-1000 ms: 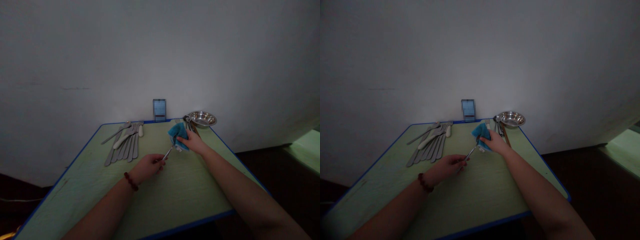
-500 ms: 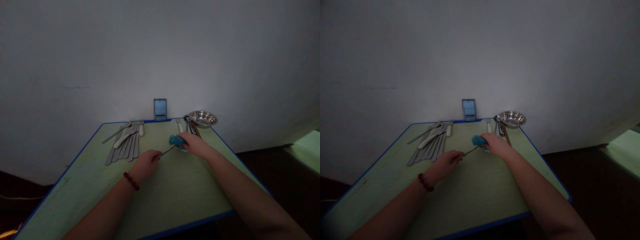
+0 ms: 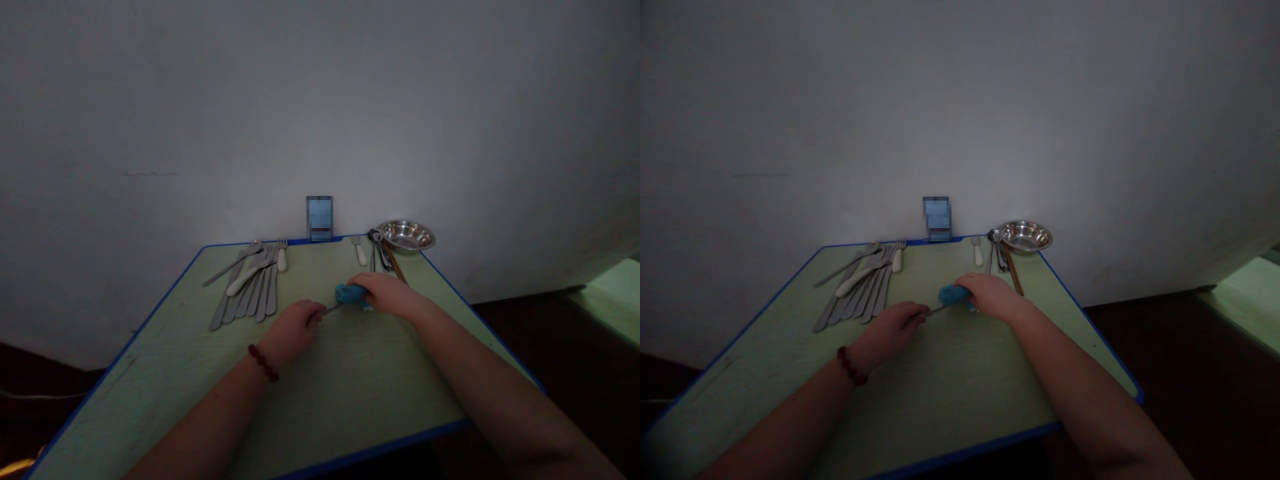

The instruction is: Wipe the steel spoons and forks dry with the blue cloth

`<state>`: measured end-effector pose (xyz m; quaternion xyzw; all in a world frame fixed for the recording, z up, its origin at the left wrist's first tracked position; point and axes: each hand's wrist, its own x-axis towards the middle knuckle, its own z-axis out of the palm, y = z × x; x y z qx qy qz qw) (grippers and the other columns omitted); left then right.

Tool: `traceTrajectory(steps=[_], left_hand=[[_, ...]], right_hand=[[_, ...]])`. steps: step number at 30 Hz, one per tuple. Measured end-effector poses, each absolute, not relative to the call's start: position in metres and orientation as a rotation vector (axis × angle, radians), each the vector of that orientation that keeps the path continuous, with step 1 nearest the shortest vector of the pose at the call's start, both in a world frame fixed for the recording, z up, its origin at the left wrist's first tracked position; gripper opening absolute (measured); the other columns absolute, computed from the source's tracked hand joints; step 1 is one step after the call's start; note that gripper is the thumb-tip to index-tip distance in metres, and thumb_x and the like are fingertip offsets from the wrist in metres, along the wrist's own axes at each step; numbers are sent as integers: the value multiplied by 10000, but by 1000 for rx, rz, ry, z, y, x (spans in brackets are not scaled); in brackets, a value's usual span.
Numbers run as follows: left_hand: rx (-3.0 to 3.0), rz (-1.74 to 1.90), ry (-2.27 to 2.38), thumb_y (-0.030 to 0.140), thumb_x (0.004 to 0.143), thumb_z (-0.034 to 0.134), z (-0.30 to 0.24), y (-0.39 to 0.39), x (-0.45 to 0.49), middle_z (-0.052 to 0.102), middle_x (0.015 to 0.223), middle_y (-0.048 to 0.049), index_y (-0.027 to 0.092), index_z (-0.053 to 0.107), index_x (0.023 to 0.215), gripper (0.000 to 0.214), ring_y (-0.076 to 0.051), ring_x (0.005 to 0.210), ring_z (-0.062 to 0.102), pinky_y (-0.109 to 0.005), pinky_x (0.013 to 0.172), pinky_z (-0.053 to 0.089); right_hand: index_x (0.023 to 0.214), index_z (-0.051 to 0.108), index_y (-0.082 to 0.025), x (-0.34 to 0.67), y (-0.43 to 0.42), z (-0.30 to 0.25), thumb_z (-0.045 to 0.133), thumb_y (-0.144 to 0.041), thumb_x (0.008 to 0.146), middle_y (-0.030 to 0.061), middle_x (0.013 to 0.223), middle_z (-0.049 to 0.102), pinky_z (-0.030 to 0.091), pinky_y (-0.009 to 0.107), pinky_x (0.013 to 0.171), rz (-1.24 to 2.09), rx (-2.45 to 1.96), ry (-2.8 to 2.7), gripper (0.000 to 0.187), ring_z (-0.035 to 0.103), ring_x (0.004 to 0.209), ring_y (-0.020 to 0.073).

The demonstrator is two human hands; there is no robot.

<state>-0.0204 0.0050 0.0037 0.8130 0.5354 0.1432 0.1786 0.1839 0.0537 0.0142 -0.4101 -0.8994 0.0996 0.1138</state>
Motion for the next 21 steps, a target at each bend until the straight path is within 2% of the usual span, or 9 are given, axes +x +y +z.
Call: traceTrajectory(steps=[9, 17, 21], left_hand=[[2146, 519, 1526, 224, 742, 370, 4, 7, -21, 647, 888, -84, 141, 621, 901, 309, -193, 837, 566, -294, 755, 407], [1952, 558, 1534, 289, 724, 385, 6, 6, -19, 620, 715, -29, 153, 612, 812, 279, -164, 682, 549, -252, 633, 400], [1836, 636, 1493, 324, 724, 384, 1, 6, -18, 585, 674, -13, 150, 598, 809, 289, -148, 639, 523, -243, 594, 391]], right_hand=[[925, 544, -137, 187, 61, 13, 536, -248, 721, 90, 871, 611, 381, 281, 674, 325, -1336, -2407, 233, 549, 805, 202], [870, 546, -150, 184, 66, 11, 529, -312, 718, 70, 796, 615, 387, 268, 603, 410, -1505, -2064, 222, 549, 709, 176], [880, 553, -149, 180, 65, 9, 527, -329, 712, 75, 802, 618, 414, 297, 634, 482, -1539, -1850, 248, 557, 714, 183]])
